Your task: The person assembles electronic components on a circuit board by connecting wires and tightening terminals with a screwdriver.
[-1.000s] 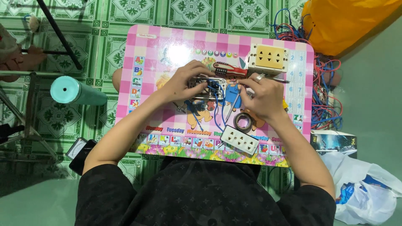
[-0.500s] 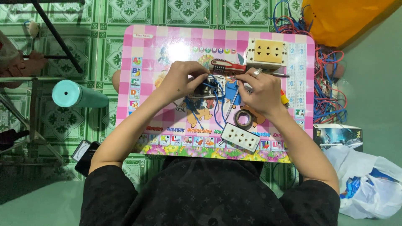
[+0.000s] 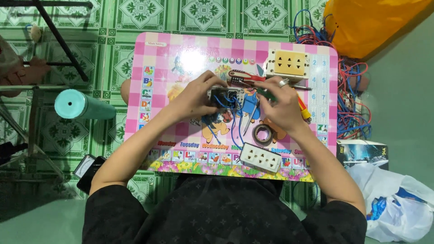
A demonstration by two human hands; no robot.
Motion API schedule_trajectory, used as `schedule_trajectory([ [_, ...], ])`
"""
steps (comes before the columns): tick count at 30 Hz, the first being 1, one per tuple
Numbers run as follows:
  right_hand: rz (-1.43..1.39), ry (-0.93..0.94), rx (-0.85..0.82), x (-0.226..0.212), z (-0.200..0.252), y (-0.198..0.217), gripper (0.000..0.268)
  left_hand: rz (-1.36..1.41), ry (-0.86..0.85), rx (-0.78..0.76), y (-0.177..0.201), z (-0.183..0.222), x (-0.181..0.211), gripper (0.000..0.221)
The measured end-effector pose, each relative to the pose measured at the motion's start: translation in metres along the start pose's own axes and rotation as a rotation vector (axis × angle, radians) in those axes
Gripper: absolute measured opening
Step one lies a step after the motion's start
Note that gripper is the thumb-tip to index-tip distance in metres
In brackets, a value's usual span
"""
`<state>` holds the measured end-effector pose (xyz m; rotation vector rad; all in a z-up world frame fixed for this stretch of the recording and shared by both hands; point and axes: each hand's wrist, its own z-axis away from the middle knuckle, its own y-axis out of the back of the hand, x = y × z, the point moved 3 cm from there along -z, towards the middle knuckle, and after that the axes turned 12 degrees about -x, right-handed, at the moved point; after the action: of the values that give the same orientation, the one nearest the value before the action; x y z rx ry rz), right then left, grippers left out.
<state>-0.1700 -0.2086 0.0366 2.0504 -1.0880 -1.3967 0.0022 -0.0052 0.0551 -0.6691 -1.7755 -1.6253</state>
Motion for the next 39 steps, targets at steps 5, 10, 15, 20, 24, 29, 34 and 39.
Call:
schedule_trajectory([
  [5,-0.315,-0.079,0.076,-0.005,-0.006,0.013,0.024,0.102,-0.114,0.108,-0.011,-0.009,-0.014,0.068],
  [10,-0.559,-0.095,0.132,-0.009,-0.003,0.015,0.045,-0.036,-0.148,0.133,-0.015,-0.003,-0.01,0.072],
  [15,-0.575,0.105,0.216,-0.01,0.002,0.009,0.051,0.101,-0.172,0.251,-0.014,-0.006,0.003,0.059],
  [20,-0.452,0.239,0.206,-0.02,-0.001,0.012,0.041,0.33,-0.211,0.221,-0.023,-0.007,-0.003,0.064],
  [24,-0.413,0.287,0.206,-0.021,0.001,0.007,0.038,0.473,-0.246,0.27,-0.034,-0.012,-0.015,0.05],
  [29,-0.293,0.399,0.205,-0.03,-0.007,0.009,0.033,0.409,-0.299,0.334,-0.036,-0.013,-0.011,0.043],
  [34,-0.226,0.437,0.136,-0.036,-0.025,0.013,0.035,0.34,-0.335,0.385,-0.034,-0.013,-0.006,0.043],
  [39,-0.169,0.423,0.077,-0.029,-0.039,0.005,0.038,0.35,-0.351,0.393,-0.033,-0.014,-0.005,0.04],
])
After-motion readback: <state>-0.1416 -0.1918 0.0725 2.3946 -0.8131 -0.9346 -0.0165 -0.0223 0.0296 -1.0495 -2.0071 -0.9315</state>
